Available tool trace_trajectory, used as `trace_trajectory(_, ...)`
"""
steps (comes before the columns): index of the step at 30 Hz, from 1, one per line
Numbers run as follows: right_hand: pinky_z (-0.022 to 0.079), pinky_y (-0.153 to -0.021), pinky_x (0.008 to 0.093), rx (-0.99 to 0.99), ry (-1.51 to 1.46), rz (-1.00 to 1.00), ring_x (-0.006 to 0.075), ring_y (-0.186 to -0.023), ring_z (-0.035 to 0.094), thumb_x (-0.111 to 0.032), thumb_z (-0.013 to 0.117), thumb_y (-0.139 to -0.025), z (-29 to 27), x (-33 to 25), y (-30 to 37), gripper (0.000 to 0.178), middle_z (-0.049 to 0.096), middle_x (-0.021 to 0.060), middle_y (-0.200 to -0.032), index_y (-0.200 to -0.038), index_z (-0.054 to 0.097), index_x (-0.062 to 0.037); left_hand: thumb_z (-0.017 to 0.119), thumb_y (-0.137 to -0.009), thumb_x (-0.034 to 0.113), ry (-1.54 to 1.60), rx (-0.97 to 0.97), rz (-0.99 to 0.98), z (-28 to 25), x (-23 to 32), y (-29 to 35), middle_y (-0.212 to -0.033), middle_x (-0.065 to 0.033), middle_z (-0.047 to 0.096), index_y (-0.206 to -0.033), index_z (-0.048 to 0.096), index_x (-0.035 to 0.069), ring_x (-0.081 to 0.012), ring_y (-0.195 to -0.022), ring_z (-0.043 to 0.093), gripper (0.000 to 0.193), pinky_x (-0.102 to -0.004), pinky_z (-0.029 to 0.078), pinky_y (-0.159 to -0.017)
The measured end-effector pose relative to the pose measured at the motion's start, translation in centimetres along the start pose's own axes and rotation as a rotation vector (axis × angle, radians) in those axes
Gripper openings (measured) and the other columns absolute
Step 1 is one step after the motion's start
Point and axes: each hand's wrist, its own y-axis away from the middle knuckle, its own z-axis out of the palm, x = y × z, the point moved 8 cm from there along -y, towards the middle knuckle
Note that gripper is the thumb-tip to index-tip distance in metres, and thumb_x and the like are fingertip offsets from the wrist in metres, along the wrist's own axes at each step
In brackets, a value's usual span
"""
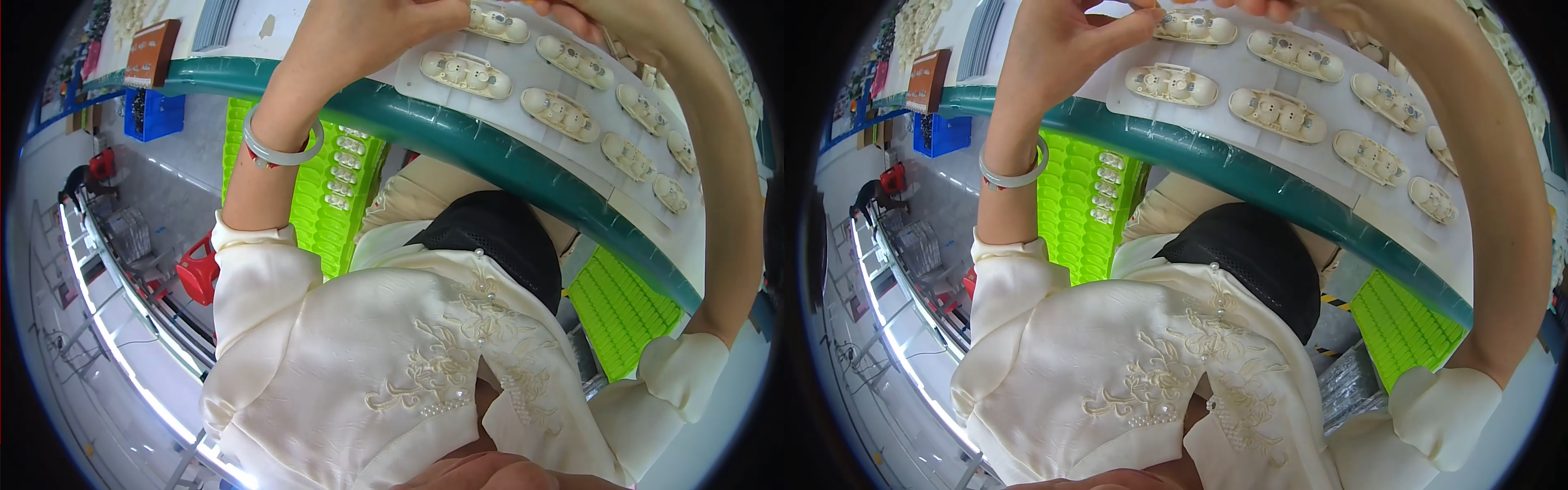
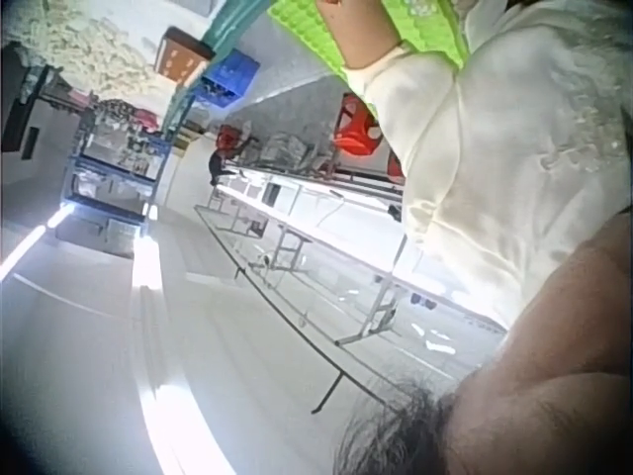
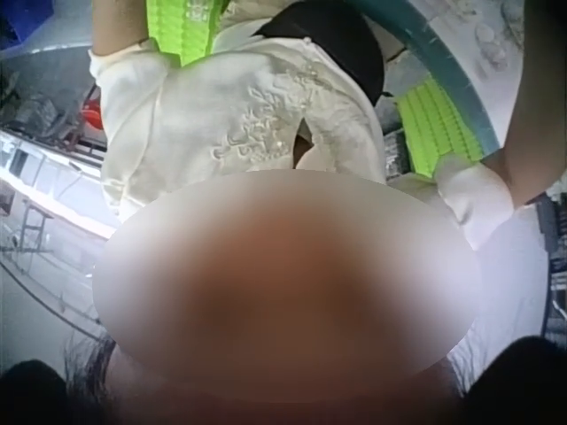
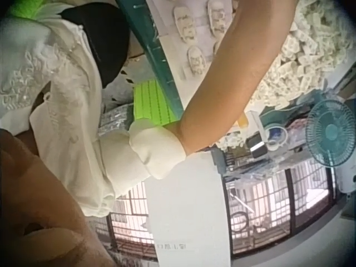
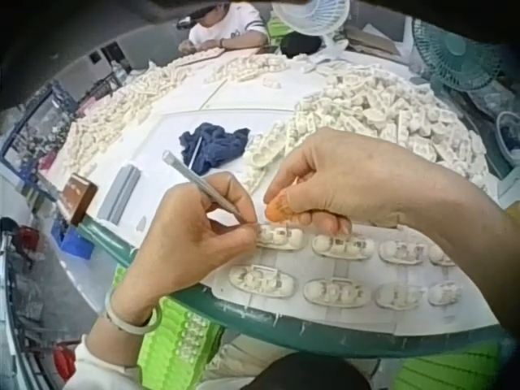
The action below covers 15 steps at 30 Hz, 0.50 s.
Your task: The worker is assembling small white plastic components by placing them into a tray, applying adhesive from a bottle, and using a craft knife for precision work.
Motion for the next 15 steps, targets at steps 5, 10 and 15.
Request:
trace_trajectory(5,0.036,-0.037,0.0207,-0.061,0.003,0.087,0.0076,-0.042,0.048,-0.004,0.061,-0.083,1.1,1.5,-1.3,0.017,0.057,0.0046,-0.057,-0.093,0.065,0.0088,0.063,-0.072,-0.005,0.026,0.008,-0.051,0.0,-0.2,0.2,-0.072,-0.0017,0.058,-0.076,0.056,-0.001,-0.0057,-0.063,0.055,0.009,-0.0188,0.048,-0.053)
trace_trajectory(10,0.035,-0.037,0.0200,-0.100,-0.105,0.116,0.0076,-0.041,0.047,-0.004,0.062,-0.083,1.2,2.1,-1.6,0.015,0.057,0.0049,-0.056,-0.092,0.065,0.0080,0.063,-0.071,-0.006,0.058,0.013,-0.018,0.2,-0.2,0.3,-0.071,-0.0016,0.057,-0.075,0.056,-0.001,-0.0058,-0.063,0.055,0.010,-0.0191,0.048,-0.053)
trace_trajectory(15,0.035,-0.036,0.0213,-0.043,-0.094,0.131,0.0084,-0.040,0.047,-0.004,0.061,-0.082,1.2,2.0,-2.3,0.011,0.056,0.0050,-0.055,-0.081,0.067,0.0052,0.063,-0.071,-0.007,0.043,-0.010,-0.002,0.1,-0.9,-0.2,-0.071,-0.0016,0.058,-0.075,0.056,0.000,-0.0070,-0.064,0.057,0.011,-0.0197,0.049,-0.055)
